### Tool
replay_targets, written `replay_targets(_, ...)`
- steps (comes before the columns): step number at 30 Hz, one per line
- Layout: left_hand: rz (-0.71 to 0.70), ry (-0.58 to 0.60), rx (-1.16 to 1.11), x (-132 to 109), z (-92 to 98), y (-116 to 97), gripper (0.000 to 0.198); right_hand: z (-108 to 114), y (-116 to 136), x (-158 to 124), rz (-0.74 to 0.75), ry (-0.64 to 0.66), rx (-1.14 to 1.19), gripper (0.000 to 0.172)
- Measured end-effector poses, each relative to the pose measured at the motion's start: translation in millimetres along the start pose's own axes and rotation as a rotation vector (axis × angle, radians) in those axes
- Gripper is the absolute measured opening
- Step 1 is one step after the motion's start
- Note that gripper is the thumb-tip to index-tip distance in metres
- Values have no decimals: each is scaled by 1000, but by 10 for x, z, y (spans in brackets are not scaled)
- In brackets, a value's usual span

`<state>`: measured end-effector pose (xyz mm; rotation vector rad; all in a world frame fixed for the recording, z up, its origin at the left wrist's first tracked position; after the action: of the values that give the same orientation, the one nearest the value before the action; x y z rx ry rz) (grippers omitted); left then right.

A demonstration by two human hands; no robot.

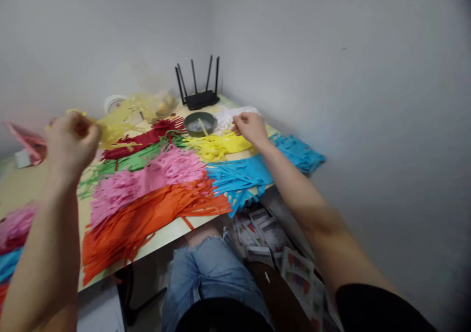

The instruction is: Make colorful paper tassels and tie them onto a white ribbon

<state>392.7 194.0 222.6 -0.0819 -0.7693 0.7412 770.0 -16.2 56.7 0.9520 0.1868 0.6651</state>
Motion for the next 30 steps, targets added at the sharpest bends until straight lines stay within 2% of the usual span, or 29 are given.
replay_targets(1, -31, 33, 7, -182, 91, -125, 13, -67, 351, -203, 145, -21, 28, 26)
replay_targets(2, -62, 63, 6, -358, 154, -258, 13, -125, 814, -486, 414, -66, 54, 30)
replay_targets(4, -124, 162, -26, -680, 186, -493, 11, -371, 1621, -1204, 924, -41, 61, 54)
replay_targets(5, -153, 208, -46, -823, 191, -571, 10, -514, 1898, -1522, 1091, -9, 38, 65)
replay_targets(6, -182, 251, -69, -956, 197, -620, 10, -641, 2099, -1756, 1188, 7, -3, 69)
replay_targets(8, -233, 320, -111, -1187, 232, -625, 12, -868, 2341, -1994, 1259, 64, -125, 57)
replay_targets(11, -250, 396, -78, -1439, 282, -433, 14, -1098, 2438, -2044, 1270, 248, -355, 23)
replay_targets(13, -190, 387, 66, -1518, 307, -229, 16, -1112, 2453, -2053, 1272, 309, -498, 16)
replay_targets(15, -129, 319, 222, -1533, 338, -101, 18, -1035, 2511, -2106, 1266, 266, -618, 18)
replay_targets(17, -149, 231, 229, -1511, 342, -170, 26, -972, 2581, -2215, 1252, 237, -723, 21)
replay_targets(19, -241, 202, 60, -1477, 278, -377, 43, -945, 2628, -2335, 1247, 280, -783, 20)
replay_targets(21, -297, 280, -154, -1442, 146, -555, 39, -898, 2645, -2377, 1225, 349, -760, 16)
replay_targets(23, -234, 379, -328, -1393, 23, -583, 24, -798, 2630, -2298, 1171, 403, -649, 15)
replay_targets(27, 5, 480, -635, -1351, -58, -398, 29, -607, 2464, -1988, 1042, 507, -346, 8)
replay_targets(30, 115, 447, -792, -1374, -15, -257, 28, -565, 2311, -1863, 980, 554, -156, 13)
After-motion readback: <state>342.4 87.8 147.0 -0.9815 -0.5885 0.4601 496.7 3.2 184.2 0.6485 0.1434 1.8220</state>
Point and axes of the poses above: each hand's wrist, its own x-axis towards the middle knuckle, its own z-axis out of the back of the hand, y = z × x, the point moved 9 cm from there along x, towards the middle knuckle, and after that the axes turned 9 degrees about -x, right-handed, at the moved point
